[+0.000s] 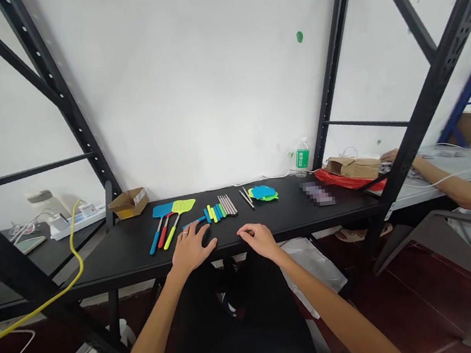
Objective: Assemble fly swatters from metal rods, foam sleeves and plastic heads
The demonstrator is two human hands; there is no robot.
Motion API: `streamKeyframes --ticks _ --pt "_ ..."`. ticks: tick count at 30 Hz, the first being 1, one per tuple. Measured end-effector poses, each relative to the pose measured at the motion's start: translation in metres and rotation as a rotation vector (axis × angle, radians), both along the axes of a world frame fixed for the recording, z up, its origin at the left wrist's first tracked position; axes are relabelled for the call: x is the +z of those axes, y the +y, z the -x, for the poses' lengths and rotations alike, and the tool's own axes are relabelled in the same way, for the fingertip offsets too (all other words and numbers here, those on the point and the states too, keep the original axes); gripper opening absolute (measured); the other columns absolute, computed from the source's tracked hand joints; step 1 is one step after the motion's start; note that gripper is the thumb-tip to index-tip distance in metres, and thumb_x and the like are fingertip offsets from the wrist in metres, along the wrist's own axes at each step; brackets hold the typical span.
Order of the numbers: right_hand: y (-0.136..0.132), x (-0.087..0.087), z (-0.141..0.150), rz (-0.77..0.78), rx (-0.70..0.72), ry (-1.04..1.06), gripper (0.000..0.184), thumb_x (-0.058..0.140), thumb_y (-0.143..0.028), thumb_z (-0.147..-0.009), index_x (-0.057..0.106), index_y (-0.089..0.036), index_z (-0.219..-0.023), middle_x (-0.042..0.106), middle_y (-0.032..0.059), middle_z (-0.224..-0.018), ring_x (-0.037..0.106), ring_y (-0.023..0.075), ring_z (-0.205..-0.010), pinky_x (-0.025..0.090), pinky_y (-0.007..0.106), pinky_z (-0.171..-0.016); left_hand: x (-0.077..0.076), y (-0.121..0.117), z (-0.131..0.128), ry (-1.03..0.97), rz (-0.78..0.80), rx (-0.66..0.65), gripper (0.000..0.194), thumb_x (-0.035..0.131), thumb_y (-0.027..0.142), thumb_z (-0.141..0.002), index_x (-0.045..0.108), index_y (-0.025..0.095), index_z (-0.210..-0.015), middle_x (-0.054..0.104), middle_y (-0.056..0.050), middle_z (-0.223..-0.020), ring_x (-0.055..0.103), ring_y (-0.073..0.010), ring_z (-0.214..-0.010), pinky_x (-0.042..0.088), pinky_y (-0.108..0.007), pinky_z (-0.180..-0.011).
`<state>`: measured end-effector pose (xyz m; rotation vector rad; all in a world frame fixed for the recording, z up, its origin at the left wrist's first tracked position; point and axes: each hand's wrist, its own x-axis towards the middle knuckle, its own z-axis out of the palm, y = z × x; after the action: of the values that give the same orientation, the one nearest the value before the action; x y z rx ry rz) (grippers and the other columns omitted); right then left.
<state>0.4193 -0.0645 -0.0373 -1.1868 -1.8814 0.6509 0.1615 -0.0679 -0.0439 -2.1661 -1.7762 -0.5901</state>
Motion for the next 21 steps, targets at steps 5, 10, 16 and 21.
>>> streamKeyframes --ticks 5,10,16,21 --pt "0.0 0.001 0.001 -0.012 0.0 -0.01 0.029 0.052 -0.035 -0.088 0.078 -0.022 -0.093 0.076 0.0035 -0.087 0.066 0.0184 -0.073 0.049 0.026 -0.062 -0.003 0.003 0.0 -0.023 0.045 0.067 0.07 0.044 0.068 -0.089 0.047 0.03 -0.148 0.031 -0.011 -0.162 0.019 -0.0402 -0.15 0.02 -0.055 -0.118" --pt "0.0 0.001 0.0 -0.032 0.003 -0.005 0.026 0.053 -0.033 -0.089 0.078 -0.024 -0.092 0.076 0.0023 -0.094 0.067 0.0186 -0.079 0.05 0.026 -0.065 0.005 -0.002 -0.004 -0.016 0.051 0.071 0.061 0.042 0.064 -0.091 0.058 0.028 -0.138 0.047 -0.013 -0.15 0.038 -0.0371 -0.14 0.027 -0.052 -0.116" --pt "0.005 -0.003 -0.004 0.039 0.041 0.029 0.028 0.054 -0.036 -0.089 0.076 -0.022 -0.097 0.07 0.0027 -0.073 0.064 0.017 -0.067 0.05 0.024 -0.056 0.005 -0.005 -0.006 -0.027 -0.027 0.098 0.06 0.047 0.059 -0.09 0.055 0.027 -0.14 0.038 -0.014 -0.157 0.032 -0.0394 -0.144 0.027 -0.053 -0.115" --pt "0.019 -0.005 -0.004 0.155 0.009 0.105 0.03 0.056 -0.036 -0.087 0.072 -0.021 -0.107 0.066 0.0021 -0.068 0.065 0.0177 -0.064 0.05 0.023 -0.048 0.003 -0.003 -0.004 -0.025 0.066 0.084 0.06 0.041 0.061 -0.092 0.058 0.026 -0.138 0.052 -0.015 -0.146 0.044 -0.0364 -0.137 0.022 -0.054 -0.117"
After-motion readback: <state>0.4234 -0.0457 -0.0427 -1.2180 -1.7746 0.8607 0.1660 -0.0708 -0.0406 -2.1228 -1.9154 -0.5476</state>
